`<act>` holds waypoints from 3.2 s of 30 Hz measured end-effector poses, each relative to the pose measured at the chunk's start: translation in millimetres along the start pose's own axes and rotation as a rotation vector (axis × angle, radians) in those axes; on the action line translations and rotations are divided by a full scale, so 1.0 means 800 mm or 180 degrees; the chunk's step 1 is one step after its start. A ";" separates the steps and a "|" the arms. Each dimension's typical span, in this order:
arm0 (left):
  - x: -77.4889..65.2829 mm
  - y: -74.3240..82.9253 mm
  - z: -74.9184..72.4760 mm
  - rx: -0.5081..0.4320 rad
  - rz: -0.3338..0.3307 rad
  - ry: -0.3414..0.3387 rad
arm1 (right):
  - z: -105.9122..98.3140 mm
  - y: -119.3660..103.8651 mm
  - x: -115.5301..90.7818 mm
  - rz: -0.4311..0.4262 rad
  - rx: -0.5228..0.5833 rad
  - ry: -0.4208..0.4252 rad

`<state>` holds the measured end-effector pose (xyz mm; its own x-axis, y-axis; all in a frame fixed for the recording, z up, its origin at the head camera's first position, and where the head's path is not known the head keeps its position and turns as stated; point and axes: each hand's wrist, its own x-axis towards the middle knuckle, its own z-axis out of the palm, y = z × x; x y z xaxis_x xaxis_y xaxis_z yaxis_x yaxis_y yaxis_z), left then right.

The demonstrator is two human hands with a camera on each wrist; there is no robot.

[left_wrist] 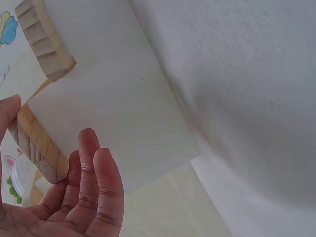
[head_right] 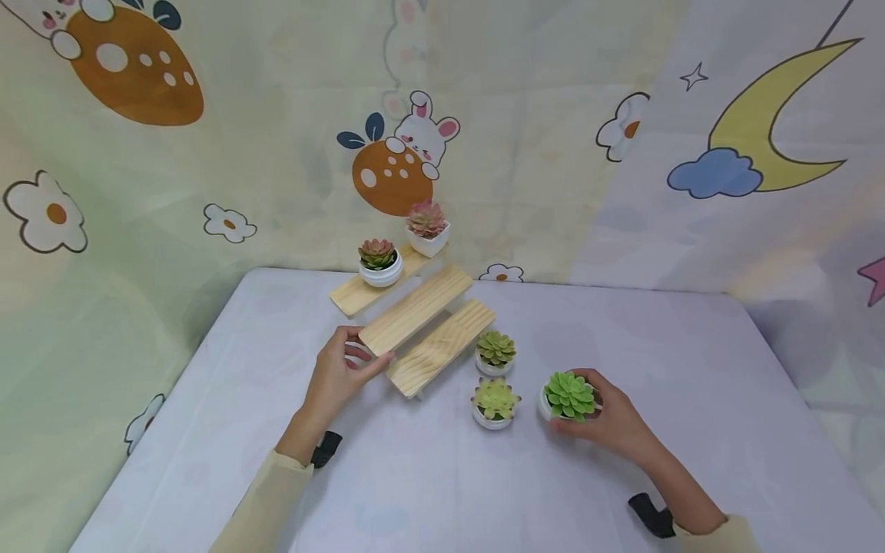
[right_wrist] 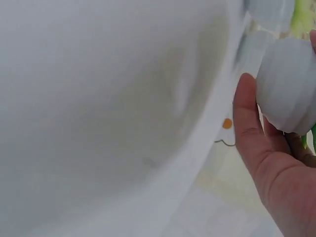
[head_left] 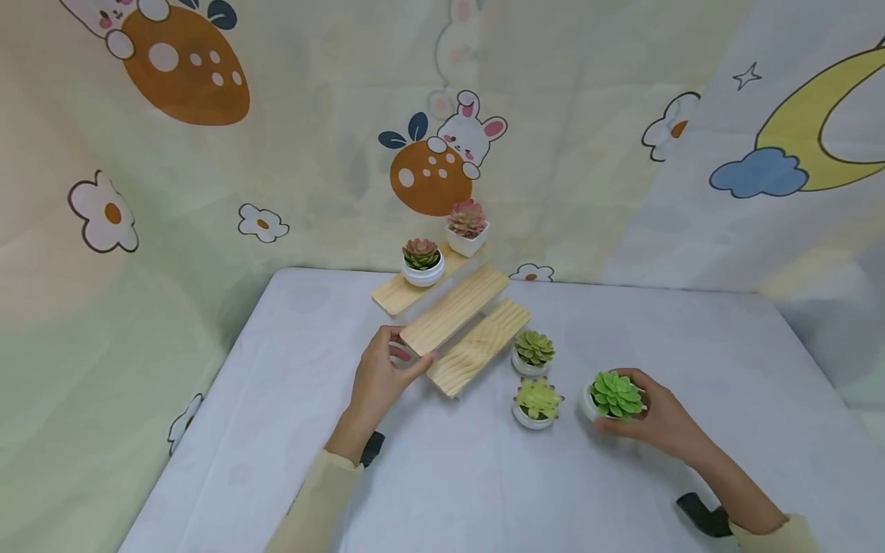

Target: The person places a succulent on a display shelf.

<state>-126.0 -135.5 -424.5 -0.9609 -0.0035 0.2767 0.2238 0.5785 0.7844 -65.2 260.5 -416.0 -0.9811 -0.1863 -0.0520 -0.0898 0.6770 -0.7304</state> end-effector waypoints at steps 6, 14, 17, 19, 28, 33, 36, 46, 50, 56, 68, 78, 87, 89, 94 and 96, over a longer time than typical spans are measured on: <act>0.003 0.002 -0.003 -0.0012 -0.0014 -0.0007 | -0.018 -0.015 0.010 -0.0172 0.0073 0.0197; -0.002 0.000 -0.002 -0.0066 -0.0012 -0.0037 | -0.029 -0.045 0.029 -0.0079 0.0221 0.0272; -0.004 0.000 -0.001 -0.0052 -0.0018 -0.0026 | -0.027 -0.057 0.038 0.0000 0.0266 0.0274; -0.005 0.001 -0.001 -0.0057 -0.0033 -0.0027 | -0.026 -0.066 0.043 0.0024 0.0276 0.0293; -0.005 0.003 -0.002 -0.0066 -0.0041 -0.0024 | -0.017 -0.099 0.069 -0.0127 0.0528 0.0297; -0.006 0.003 -0.002 -0.0069 -0.0016 -0.0034 | -0.011 -0.109 0.084 -0.0265 0.0691 0.0268; -0.006 0.003 -0.002 -0.0067 -0.0037 -0.0031 | -0.008 -0.116 0.093 -0.0331 0.0804 0.0258; -0.004 0.001 -0.002 -0.0031 -0.0047 -0.0004 | 0.000 -0.141 0.124 -0.0321 0.1102 0.0149; -0.004 0.001 -0.003 -0.0002 -0.0019 -0.0008 | 0.004 -0.147 0.139 -0.0300 0.1093 0.0121; -0.005 0.000 -0.002 0.0050 0.0048 0.0014 | 0.012 -0.155 0.163 -0.0351 0.1117 0.0079; -0.004 0.001 0.001 0.0088 0.0101 0.0026 | 0.036 -0.159 0.205 -0.0303 0.1063 0.0121; -0.004 0.002 0.001 0.0130 0.0063 0.0007 | 0.045 -0.152 0.220 -0.0179 0.1052 -0.0013; -0.004 0.002 -0.001 0.0152 0.0118 0.0019 | 0.050 -0.151 0.224 -0.0216 0.0830 0.0000; -0.004 0.001 -0.001 0.0162 0.0120 0.0026 | 0.050 -0.152 0.225 -0.0210 0.0805 -0.0001; -0.004 0.000 -0.001 0.0173 0.0141 0.0052 | 0.051 -0.150 0.230 -0.0196 0.0894 -0.0089; -0.004 -0.001 -0.001 0.0175 0.0129 0.0049 | 0.052 -0.150 0.232 -0.0204 0.0937 -0.0143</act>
<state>-122.8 -136.9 -425.5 -0.9485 0.0085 0.3166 0.2529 0.6224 0.7407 -229.5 115.0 -366.1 -0.9659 -0.2577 -0.0246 -0.0915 0.4287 -0.8988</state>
